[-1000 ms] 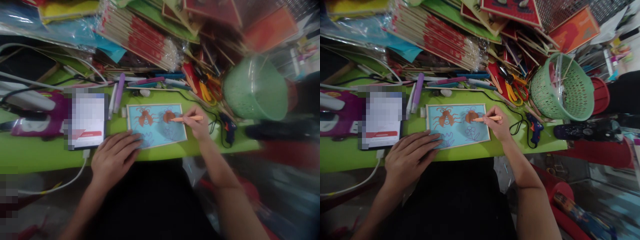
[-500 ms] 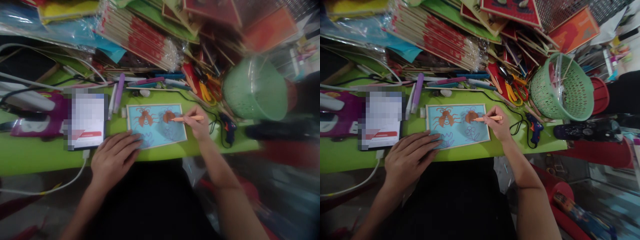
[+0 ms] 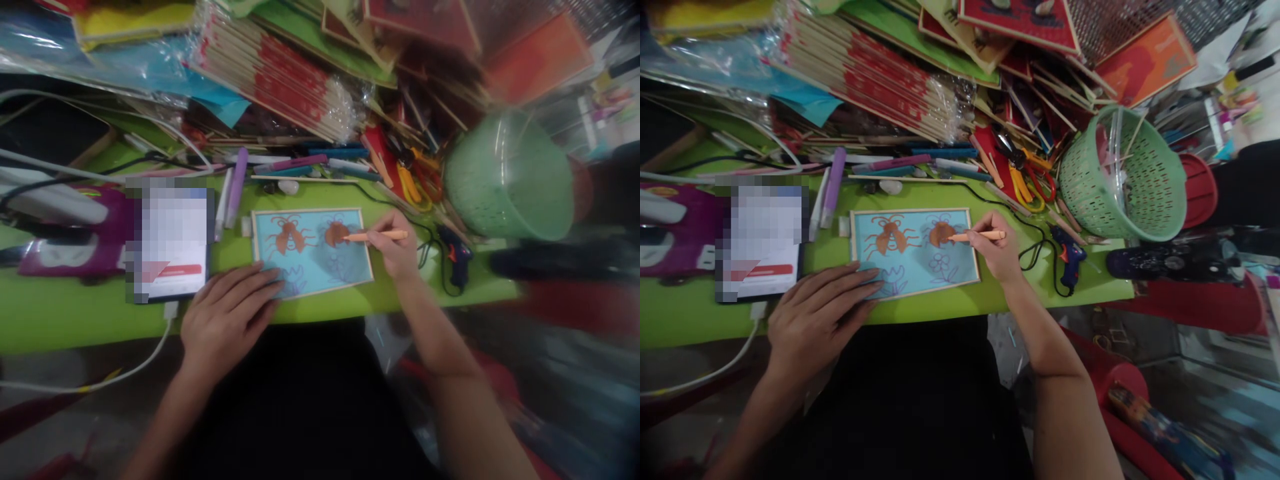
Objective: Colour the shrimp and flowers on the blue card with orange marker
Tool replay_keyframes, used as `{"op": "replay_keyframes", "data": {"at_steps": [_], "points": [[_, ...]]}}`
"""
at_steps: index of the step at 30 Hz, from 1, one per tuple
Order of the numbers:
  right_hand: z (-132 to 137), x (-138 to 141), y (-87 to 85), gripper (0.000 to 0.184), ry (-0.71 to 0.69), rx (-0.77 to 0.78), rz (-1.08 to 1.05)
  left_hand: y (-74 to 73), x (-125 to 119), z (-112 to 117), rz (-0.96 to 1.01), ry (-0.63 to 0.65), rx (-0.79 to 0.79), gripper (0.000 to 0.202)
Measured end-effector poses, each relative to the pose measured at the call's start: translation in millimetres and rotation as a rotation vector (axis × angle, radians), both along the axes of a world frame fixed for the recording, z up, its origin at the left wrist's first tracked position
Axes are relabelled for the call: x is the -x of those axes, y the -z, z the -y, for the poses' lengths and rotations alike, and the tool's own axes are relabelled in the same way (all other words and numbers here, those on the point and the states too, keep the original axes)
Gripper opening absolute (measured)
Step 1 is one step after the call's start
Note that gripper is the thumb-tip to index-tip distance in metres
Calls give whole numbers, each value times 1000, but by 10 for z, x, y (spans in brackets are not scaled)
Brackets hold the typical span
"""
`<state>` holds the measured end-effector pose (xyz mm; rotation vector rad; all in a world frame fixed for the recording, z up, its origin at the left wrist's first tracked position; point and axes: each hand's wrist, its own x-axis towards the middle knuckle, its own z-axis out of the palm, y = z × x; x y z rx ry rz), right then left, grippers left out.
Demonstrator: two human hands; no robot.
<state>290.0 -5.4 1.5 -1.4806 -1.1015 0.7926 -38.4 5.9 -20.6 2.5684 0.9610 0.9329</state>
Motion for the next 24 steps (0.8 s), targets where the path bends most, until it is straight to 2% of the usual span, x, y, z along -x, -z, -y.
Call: {"op": "replay_keyframes", "data": {"at_steps": [15,24], "points": [[-9,30,-50,18,-42,15,64,-8,5,3,4,2,-2,31],[-5,33,-44,23,-58,31,69,-14,4,-5,-6,3,-20,30]]}}
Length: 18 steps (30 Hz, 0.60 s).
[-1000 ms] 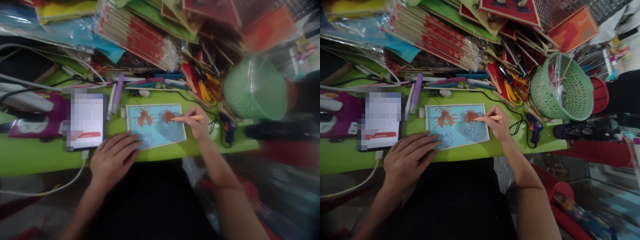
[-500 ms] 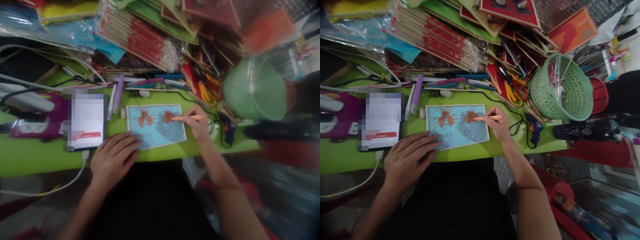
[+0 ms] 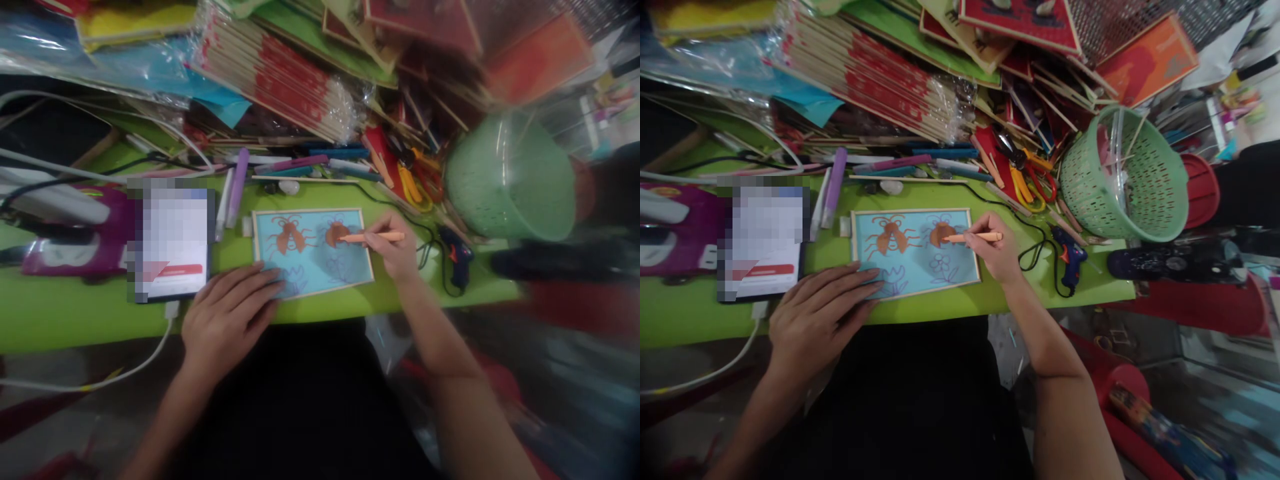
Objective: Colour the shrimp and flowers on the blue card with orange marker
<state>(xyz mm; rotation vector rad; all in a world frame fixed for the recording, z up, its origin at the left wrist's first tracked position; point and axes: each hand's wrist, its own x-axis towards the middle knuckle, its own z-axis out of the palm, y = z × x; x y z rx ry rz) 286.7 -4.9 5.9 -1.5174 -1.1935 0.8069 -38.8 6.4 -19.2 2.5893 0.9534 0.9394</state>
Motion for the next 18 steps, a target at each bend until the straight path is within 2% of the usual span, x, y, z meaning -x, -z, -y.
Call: {"op": "replay_keyframes", "data": {"at_steps": [6,12,18], "points": [[-11,8,-23,25,41,-9,-21,-11,-4,-1,6,-3,-4,28],[-12,4,-22,20,23,14,-3,-3,-21,2,7,-10,6,29],[-34,-9,-16,20,47,-105,-38,-14,-14,-2,-15,3,-15,29]]}}
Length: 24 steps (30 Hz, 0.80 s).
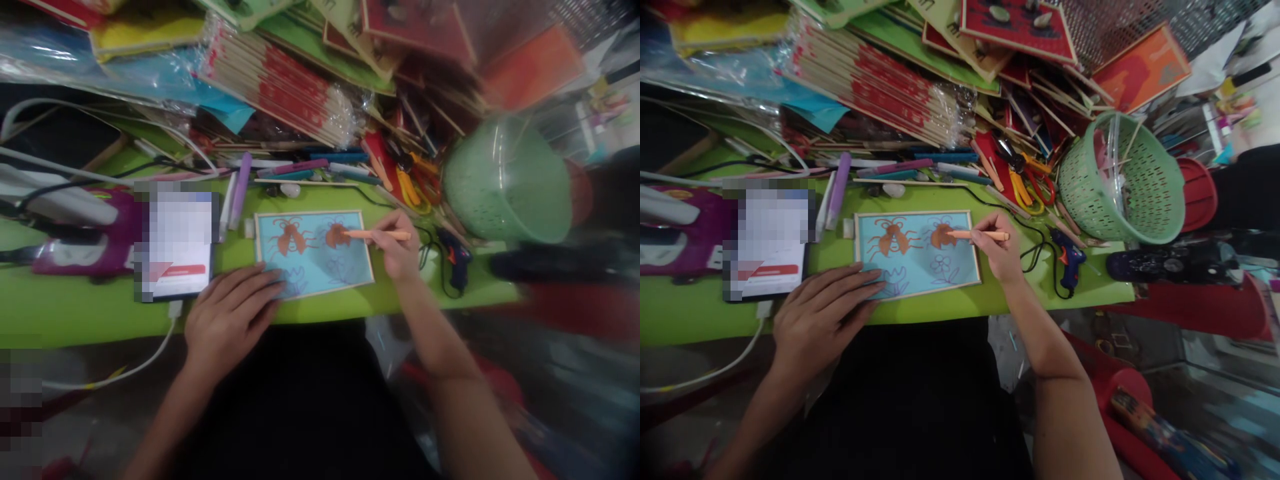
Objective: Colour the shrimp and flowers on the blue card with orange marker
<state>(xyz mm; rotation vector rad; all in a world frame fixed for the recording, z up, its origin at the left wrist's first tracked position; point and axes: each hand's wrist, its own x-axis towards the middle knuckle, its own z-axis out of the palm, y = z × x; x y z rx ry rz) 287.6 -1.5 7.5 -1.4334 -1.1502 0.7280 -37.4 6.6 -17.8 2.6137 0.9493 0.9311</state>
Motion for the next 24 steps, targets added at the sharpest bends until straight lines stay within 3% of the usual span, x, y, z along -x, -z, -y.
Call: {"op": "replay_keyframes", "data": {"at_steps": [7,24], "points": [[-18,-24,-15,26,102,-51,27,10,3,4,-5,-1,6,30],[-19,-119,37,21,127,-137,4,46,5,9,12,-8,-16,27]]}}
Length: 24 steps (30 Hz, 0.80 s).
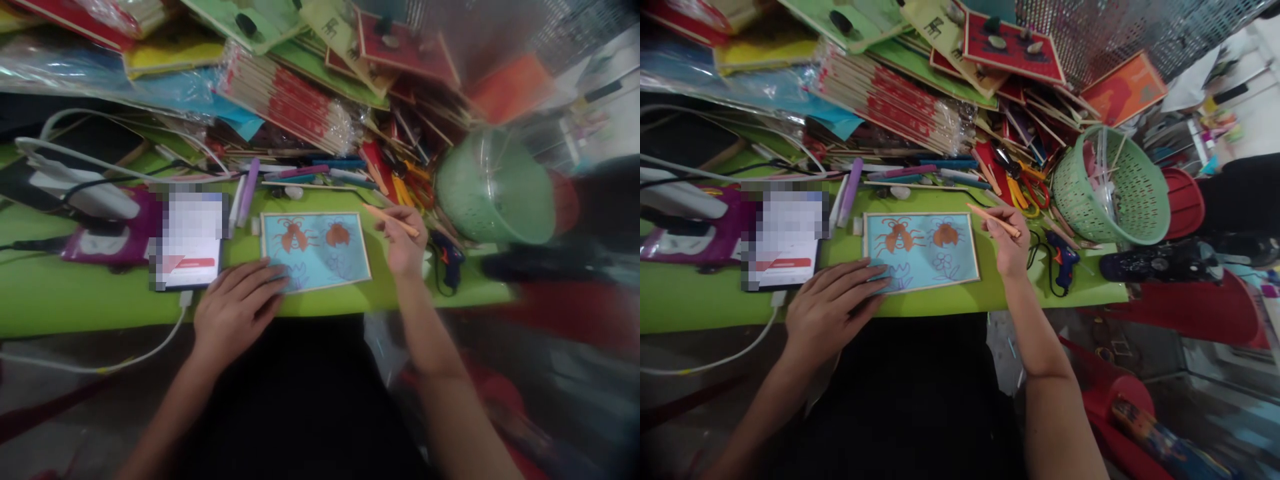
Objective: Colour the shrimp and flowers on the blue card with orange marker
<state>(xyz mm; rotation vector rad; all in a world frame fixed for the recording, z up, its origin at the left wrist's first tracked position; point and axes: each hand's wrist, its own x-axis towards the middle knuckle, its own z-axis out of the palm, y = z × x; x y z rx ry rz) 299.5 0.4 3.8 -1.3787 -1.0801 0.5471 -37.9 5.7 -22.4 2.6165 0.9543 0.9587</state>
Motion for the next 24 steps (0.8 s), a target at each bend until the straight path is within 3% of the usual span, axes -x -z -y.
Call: {"op": "replay_keyframes", "data": {"at_steps": [15,24], "points": [[-9,-22,-26,12,115,-19,-32,-9,-30,59,-11,32,65,42],[-13,-32,-52,22,86,-9,20,12,-34,50,72,-13,24,25]]}}
